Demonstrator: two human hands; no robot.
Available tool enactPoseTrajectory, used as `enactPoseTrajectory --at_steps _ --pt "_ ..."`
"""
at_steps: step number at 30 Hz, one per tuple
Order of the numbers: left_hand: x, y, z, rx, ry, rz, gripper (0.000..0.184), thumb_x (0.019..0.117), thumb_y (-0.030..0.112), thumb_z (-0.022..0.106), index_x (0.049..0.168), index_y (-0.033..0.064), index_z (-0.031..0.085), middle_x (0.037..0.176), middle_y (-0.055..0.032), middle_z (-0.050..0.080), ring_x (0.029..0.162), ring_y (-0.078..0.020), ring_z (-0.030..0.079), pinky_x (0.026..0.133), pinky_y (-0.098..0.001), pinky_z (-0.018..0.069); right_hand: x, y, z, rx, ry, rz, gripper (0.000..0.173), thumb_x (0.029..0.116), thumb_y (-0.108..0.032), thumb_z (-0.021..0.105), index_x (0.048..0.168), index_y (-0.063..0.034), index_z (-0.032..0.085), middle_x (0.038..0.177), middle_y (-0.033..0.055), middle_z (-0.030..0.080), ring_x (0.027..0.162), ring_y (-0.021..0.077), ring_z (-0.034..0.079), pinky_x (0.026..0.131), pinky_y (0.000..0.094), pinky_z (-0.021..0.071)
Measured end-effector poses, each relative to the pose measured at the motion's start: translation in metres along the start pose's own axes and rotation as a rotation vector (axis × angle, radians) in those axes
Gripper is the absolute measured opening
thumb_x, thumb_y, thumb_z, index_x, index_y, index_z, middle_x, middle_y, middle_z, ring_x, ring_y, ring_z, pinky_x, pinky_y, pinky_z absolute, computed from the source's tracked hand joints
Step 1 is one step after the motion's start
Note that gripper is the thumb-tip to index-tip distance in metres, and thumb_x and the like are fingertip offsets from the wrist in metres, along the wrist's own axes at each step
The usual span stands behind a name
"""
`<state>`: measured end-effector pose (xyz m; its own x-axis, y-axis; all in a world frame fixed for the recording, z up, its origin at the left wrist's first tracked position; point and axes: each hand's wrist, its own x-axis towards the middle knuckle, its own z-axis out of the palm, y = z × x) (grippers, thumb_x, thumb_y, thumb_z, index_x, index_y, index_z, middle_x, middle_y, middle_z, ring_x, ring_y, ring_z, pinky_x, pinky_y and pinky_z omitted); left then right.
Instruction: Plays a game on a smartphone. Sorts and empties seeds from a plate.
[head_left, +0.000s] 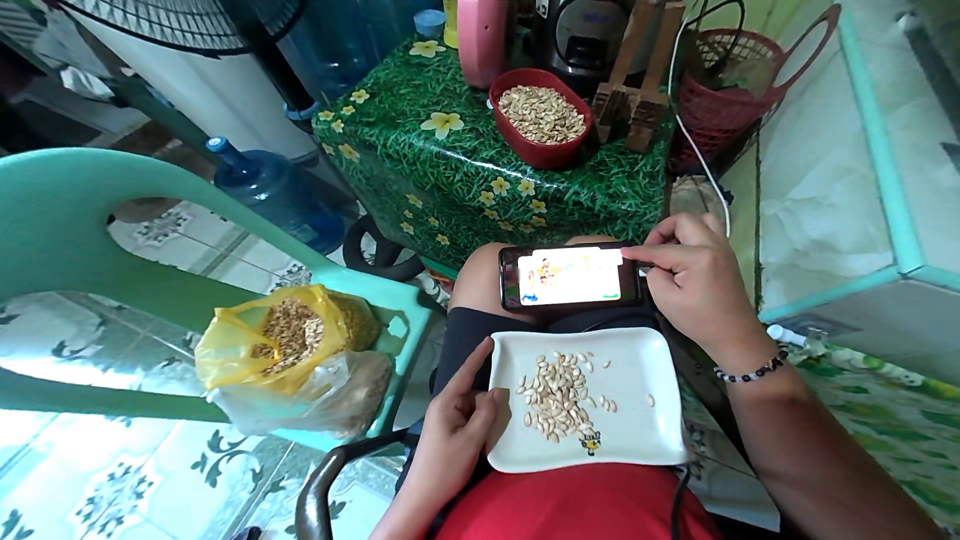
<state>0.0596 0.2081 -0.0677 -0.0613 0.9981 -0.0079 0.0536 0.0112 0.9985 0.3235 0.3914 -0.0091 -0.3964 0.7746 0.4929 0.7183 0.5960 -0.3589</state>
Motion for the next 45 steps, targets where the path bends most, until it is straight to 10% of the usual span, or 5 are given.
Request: enactPoseTrajectory --at_steps 45 --pt "0.0 -0.001 0.001 -0.024 -0.002 -0.003 0.057 0.1 0.002 0.052 0.155 0.0025 0.037 0.081 -0.0024 0.071 0.062 -0.0088 0.067 0.061 -0.0243 0.0595 0.008 -0.015 0.007 0.014 -0.023 -0.047 0.038 0.0891 0.002 0.054 0.107 -0.0163 0.082 0.112 0.0129 0.063 0.109 0.0345 0.054 0.089 0.0527 0.0452"
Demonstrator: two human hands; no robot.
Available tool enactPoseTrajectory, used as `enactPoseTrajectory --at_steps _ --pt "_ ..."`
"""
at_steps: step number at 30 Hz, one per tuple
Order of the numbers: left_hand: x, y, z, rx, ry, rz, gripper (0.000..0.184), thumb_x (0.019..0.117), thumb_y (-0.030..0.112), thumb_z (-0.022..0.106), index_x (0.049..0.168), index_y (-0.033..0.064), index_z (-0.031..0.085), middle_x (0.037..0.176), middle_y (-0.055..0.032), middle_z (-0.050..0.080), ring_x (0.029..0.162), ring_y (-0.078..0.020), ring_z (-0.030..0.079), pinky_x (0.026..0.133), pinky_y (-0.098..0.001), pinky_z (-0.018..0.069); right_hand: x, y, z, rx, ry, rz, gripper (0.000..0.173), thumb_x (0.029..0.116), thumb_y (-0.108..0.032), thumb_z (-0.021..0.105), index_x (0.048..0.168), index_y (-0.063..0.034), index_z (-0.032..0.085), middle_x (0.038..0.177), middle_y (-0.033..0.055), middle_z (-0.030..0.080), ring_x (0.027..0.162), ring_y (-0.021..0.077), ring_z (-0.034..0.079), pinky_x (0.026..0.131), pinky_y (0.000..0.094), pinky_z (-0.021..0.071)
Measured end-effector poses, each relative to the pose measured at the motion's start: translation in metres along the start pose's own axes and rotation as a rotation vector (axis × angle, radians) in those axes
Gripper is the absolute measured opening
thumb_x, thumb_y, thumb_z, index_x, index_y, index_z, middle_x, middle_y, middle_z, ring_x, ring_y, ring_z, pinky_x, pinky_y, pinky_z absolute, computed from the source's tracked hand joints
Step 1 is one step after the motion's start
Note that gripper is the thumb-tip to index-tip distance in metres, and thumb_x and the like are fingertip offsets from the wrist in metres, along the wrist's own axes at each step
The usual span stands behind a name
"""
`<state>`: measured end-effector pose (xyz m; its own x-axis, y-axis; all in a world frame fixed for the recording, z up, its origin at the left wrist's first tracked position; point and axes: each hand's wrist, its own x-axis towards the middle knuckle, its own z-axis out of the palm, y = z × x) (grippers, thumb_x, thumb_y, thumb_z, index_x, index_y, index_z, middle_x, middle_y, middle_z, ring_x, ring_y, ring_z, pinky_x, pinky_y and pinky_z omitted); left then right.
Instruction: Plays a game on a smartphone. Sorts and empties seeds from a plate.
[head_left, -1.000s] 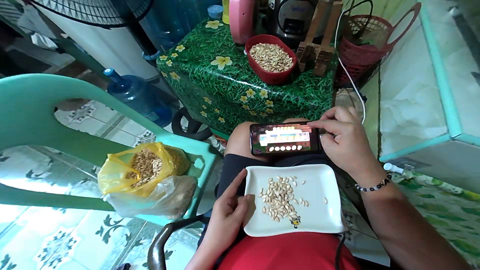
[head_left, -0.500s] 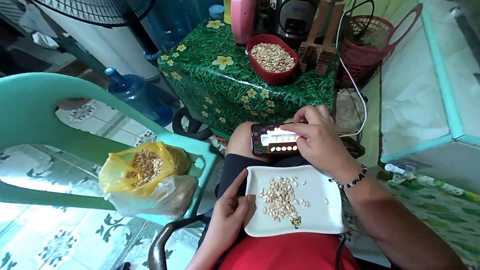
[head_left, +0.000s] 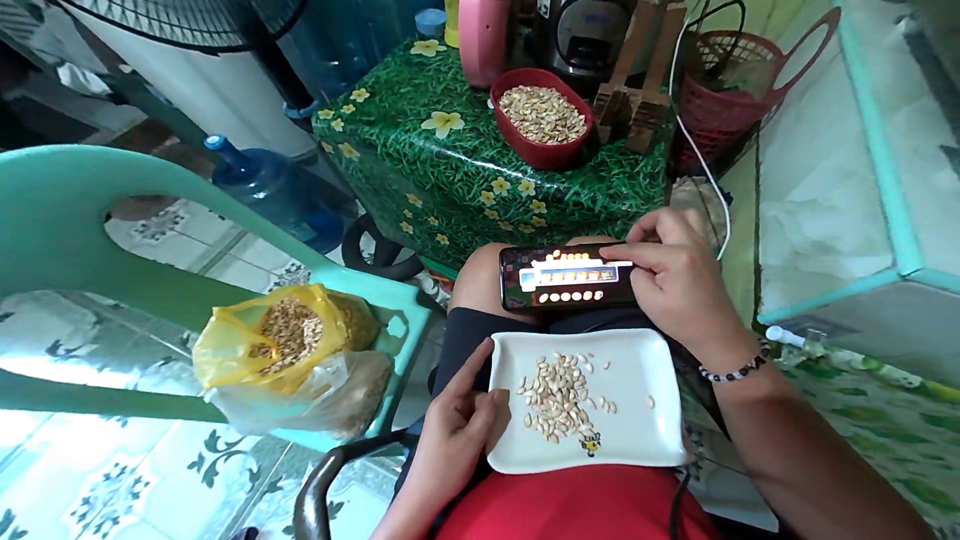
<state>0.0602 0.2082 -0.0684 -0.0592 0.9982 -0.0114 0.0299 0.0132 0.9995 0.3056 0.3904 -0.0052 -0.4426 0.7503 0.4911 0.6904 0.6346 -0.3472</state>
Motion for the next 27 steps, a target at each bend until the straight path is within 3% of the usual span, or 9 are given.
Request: enactPoseTrajectory --at_steps 9,18,27 --pt "-0.001 0.002 0.0 0.011 0.01 -0.015 0.057 0.1 0.001 0.052 0.155 0.0026 0.038 0.09 -0.0043 0.074 0.067 -0.01 0.07 0.064 -0.0251 0.061 -0.005 0.002 0.004 0.001 -0.029 0.0 0.037 0.089 0.0 0.056 0.106 -0.0188 0.083 0.111 0.0109 0.064 0.109 0.034 0.053 0.089 0.0541 0.0438" --pt "0.0 0.001 0.0 0.013 0.003 0.007 0.057 0.0998 0.001 0.052 0.155 0.0017 0.038 0.086 -0.0036 0.073 0.065 -0.0091 0.068 0.063 -0.0244 0.0601 -0.005 0.011 -0.007 0.034 0.022 0.032 0.036 0.0887 0.003 0.053 0.104 -0.0126 0.082 0.111 0.0128 0.064 0.109 0.0339 0.054 0.092 0.0504 0.0459" --pt "0.0 0.001 0.0 0.023 0.004 0.011 0.057 0.0995 0.001 0.052 0.155 0.0014 0.038 0.085 -0.0033 0.072 0.064 -0.009 0.068 0.063 -0.0244 0.06 -0.01 0.011 -0.005 0.024 0.016 0.044 0.038 0.0888 0.002 0.053 0.105 -0.0151 0.083 0.111 0.0119 0.064 0.109 0.0328 0.054 0.09 0.0493 0.0458"
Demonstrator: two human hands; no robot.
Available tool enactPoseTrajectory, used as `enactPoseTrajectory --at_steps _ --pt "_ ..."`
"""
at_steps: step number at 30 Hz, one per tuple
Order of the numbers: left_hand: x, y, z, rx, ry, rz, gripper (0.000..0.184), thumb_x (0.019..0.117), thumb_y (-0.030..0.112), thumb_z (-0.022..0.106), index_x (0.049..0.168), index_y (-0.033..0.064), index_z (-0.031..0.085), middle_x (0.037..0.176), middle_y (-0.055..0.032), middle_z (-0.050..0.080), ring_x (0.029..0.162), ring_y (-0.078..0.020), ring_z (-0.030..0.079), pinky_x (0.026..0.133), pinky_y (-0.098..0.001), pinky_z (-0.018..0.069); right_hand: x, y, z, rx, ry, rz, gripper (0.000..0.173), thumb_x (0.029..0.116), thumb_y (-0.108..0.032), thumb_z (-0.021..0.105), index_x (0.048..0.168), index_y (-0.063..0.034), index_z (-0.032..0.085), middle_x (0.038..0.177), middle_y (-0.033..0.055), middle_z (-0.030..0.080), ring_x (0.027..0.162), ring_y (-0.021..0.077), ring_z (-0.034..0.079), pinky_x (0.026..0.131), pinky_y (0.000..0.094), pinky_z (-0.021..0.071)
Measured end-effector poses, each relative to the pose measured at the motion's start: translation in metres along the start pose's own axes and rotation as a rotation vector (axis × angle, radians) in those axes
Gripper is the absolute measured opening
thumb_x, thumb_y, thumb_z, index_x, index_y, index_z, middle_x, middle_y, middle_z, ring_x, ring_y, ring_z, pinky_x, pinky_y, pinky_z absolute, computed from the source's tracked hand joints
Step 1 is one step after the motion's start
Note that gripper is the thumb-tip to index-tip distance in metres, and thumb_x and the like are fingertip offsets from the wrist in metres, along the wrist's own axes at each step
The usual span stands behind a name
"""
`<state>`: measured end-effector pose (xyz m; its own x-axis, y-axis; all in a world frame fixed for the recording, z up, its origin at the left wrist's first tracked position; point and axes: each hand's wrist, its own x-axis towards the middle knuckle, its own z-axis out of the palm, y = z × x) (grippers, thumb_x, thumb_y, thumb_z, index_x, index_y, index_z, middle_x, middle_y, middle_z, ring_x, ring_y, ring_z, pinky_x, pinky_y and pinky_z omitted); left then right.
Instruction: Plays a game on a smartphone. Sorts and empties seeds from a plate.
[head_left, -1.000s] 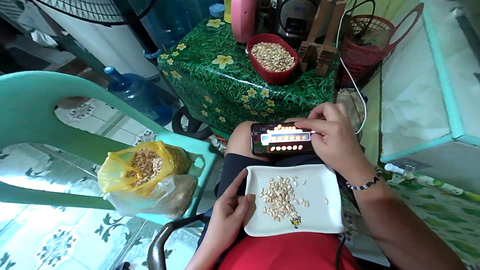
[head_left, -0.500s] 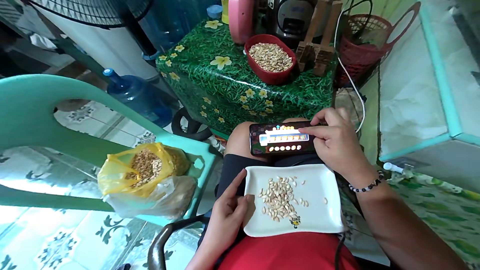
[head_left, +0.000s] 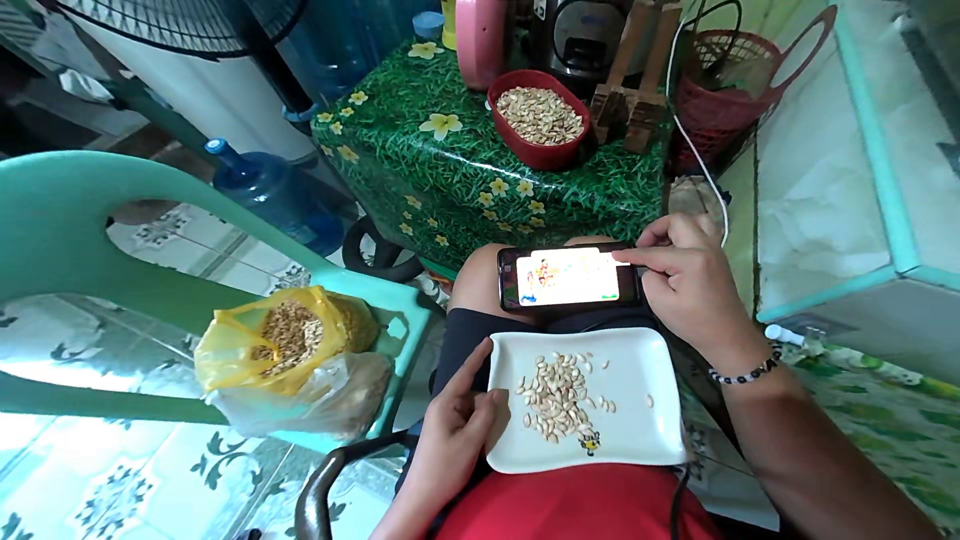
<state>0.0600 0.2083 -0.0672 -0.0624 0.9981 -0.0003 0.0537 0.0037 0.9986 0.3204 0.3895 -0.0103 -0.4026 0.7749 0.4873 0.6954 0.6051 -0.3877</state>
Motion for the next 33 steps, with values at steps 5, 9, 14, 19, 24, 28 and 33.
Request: enactPoseTrajectory --at_steps 5,9,14,19,24,28,33 --pt "0.0001 -0.0011 0.0 0.002 0.002 -0.002 0.057 0.0995 0.001 0.052 0.155 0.0016 0.038 0.088 -0.0043 0.073 0.066 -0.0095 0.068 0.063 -0.0247 0.0601 0.0009 -0.0022 0.0037 0.005 -0.004 -0.023 0.037 0.0896 0.002 0.054 0.104 -0.0162 0.083 0.11 0.0119 0.064 0.109 0.0323 0.054 0.091 0.0485 0.0456" --pt "-0.0002 -0.0002 -0.0002 0.0 -0.002 -0.005 0.057 0.0999 0.001 0.051 0.155 0.0019 0.038 0.086 -0.004 0.073 0.065 -0.0092 0.068 0.062 -0.0243 0.0599 0.0009 -0.0022 0.0053 -0.006 -0.001 -0.037 0.035 0.0905 0.001 0.055 0.104 -0.0167 0.083 0.109 0.0118 0.064 0.108 0.0322 0.054 0.091 0.0485 0.0455" --pt "-0.0001 -0.0019 0.0 -0.001 0.001 -0.002 0.056 0.0997 0.001 0.051 0.155 0.0016 0.038 0.084 -0.0041 0.072 0.064 -0.0095 0.068 0.062 -0.0246 0.0597 0.001 -0.0011 0.0072 -0.025 -0.025 -0.03 0.036 0.0907 0.0 0.055 0.105 -0.0174 0.083 0.109 0.0111 0.064 0.11 0.0331 0.054 0.09 0.0514 0.0448" --pt "-0.0004 -0.0014 -0.0001 0.001 0.002 -0.005 0.057 0.0997 0.001 0.051 0.155 0.0023 0.038 0.089 -0.0043 0.073 0.066 -0.0096 0.069 0.063 -0.0247 0.0605 0.0014 -0.0016 0.0014 0.009 -0.004 -0.009 0.036 0.088 0.002 0.052 0.105 -0.0123 0.081 0.11 0.0122 0.064 0.109 0.033 0.055 0.09 0.0487 0.0469" --pt "-0.0005 -0.0009 0.0005 -0.004 0.0 -0.003 0.057 0.1001 0.002 0.052 0.155 0.0021 0.037 0.087 -0.0039 0.073 0.064 -0.0092 0.068 0.062 -0.0243 0.0601 -0.0012 -0.0022 -0.0018 0.005 0.002 -0.002 0.035 0.0886 0.001 0.051 0.103 -0.0115 0.081 0.111 0.0118 0.063 0.11 0.0325 0.054 0.092 0.0485 0.0457" --pt "-0.0005 -0.0011 0.0 -0.012 -0.005 -0.003 0.057 0.0996 0.001 0.052 0.155 0.0016 0.037 0.088 -0.004 0.073 0.065 -0.0091 0.068 0.063 -0.0242 0.0601 -0.0034 -0.0028 -0.0004 0.005 0.002 0.003 0.035 0.0878 0.0 0.051 0.102 -0.0122 0.081 0.111 0.0113 0.064 0.109 0.0322 0.054 0.092 0.0486 0.0444" --pt "-0.001 -0.0014 0.0003 -0.012 0.001 -0.003 0.057 0.1 0.001 0.051 0.155 0.0025 0.037 0.086 -0.0038 0.073 0.064 -0.0092 0.068 0.062 -0.0242 0.0597 -0.003 -0.0009 0.0025 0.008 0.014 -0.008 0.036 0.0889 0.0 0.052 0.104 -0.0141 0.082 0.111 0.0107 0.063 0.108 0.0311 0.054 0.091 0.0473 0.045"
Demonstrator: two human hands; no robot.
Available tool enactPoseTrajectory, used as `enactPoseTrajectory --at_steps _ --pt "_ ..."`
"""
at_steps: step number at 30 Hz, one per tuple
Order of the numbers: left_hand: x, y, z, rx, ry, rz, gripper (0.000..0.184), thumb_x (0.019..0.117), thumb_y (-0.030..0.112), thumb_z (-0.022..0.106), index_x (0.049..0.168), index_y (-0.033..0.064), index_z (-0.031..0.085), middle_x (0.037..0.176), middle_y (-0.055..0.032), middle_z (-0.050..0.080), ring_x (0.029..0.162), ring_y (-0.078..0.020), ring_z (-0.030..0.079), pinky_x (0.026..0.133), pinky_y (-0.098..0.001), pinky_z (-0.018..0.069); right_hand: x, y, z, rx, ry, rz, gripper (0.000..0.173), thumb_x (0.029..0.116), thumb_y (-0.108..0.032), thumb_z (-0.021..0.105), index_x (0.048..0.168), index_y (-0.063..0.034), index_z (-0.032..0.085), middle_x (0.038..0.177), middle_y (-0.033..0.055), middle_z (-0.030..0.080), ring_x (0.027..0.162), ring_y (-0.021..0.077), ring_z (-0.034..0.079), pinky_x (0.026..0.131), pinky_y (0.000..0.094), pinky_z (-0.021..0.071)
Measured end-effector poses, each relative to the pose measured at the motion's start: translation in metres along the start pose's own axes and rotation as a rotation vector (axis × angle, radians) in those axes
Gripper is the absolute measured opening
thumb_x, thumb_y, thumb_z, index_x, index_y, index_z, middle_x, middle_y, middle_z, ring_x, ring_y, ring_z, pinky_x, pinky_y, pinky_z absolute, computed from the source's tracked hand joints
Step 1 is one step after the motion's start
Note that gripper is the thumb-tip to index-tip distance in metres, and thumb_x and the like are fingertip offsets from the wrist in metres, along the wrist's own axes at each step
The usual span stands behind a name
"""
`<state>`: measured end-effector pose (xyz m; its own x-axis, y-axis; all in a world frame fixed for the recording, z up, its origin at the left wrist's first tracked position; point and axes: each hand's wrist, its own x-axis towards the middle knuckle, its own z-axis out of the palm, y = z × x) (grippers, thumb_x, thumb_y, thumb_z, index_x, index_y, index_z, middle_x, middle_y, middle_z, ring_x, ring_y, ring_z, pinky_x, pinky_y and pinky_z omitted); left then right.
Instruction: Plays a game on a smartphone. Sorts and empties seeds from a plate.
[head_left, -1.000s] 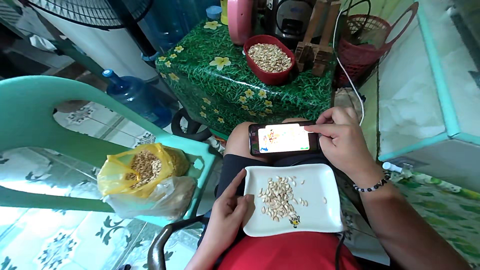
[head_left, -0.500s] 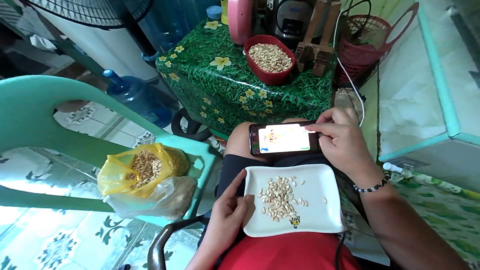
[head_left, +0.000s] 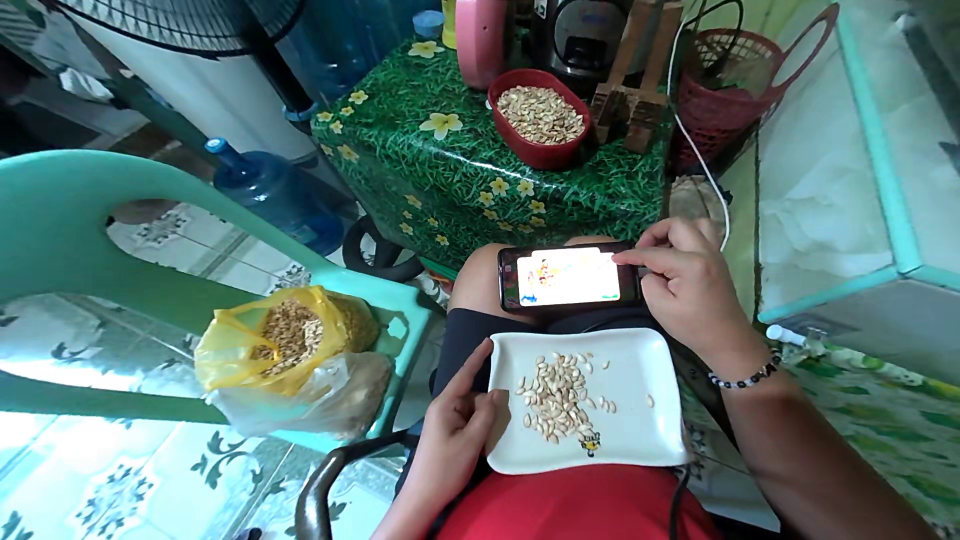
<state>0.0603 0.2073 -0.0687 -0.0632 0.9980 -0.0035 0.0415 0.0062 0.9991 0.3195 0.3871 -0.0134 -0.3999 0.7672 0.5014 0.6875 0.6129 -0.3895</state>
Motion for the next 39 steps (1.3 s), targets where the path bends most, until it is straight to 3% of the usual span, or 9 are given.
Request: enactPoseTrajectory --at_steps 7,17,20,24,39 --pt "-0.0001 -0.0007 -0.0002 0.011 0.004 -0.004 0.057 0.0996 0.001 0.052 0.155 0.0026 0.038 0.086 -0.0038 0.072 0.064 -0.0092 0.068 0.062 -0.0239 0.0596 0.0002 0.0007 0.0037 -0.043 -0.035 -0.017 0.039 0.0892 0.001 0.053 0.107 -0.0175 0.082 0.112 0.012 0.064 0.109 0.0334 0.054 0.089 0.0511 0.0449" --pt "0.0002 -0.0002 0.0 0.006 -0.001 -0.005 0.058 0.0996 0.001 0.052 0.155 0.0028 0.038 0.086 -0.0038 0.073 0.065 -0.009 0.068 0.062 -0.0244 0.06 -0.0057 0.0014 -0.0041 0.011 0.001 -0.017 0.032 0.0901 -0.002 0.055 0.098 -0.0153 0.083 0.11 0.0109 0.065 0.111 0.0323 0.053 0.093 0.0489 0.0442" --pt "-0.0002 0.0 -0.0004 0.001 -0.006 0.002 0.057 0.1001 0.001 0.051 0.155 0.0016 0.037 0.092 -0.0041 0.074 0.068 -0.009 0.069 0.065 -0.0245 0.0607 -0.0081 0.0018 -0.0043 0.006 -0.005 -0.021 0.033 0.089 -0.003 0.054 0.1 -0.0146 0.083 0.11 0.011 0.065 0.109 0.0326 0.054 0.091 0.0501 0.044" --pt "0.0004 -0.0003 0.0002 0.008 0.002 0.007 0.057 0.0993 0.001 0.052 0.155 0.0017 0.038 0.088 -0.0036 0.073 0.065 -0.0086 0.068 0.063 -0.0238 0.0598 -0.0081 0.0039 -0.0037 -0.002 0.01 -0.015 0.036 0.0878 -0.001 0.053 0.103 -0.0143 0.083 0.11 0.0114 0.065 0.108 0.0324 0.053 0.09 0.0491 0.0441" --pt "0.0004 0.0005 -0.0001 0.004 0.0 -0.003 0.057 0.0995 0.0 0.051 0.155 0.001 0.038 0.094 -0.005 0.074 0.068 -0.0094 0.07 0.065 -0.0244 0.0608 -0.0092 0.0023 -0.0044 0.017 0.006 -0.004 0.037 0.0875 0.0 0.053 0.103 -0.0148 0.083 0.109 0.0108 0.065 0.108 0.0314 0.054 0.091 0.0489 0.0441"
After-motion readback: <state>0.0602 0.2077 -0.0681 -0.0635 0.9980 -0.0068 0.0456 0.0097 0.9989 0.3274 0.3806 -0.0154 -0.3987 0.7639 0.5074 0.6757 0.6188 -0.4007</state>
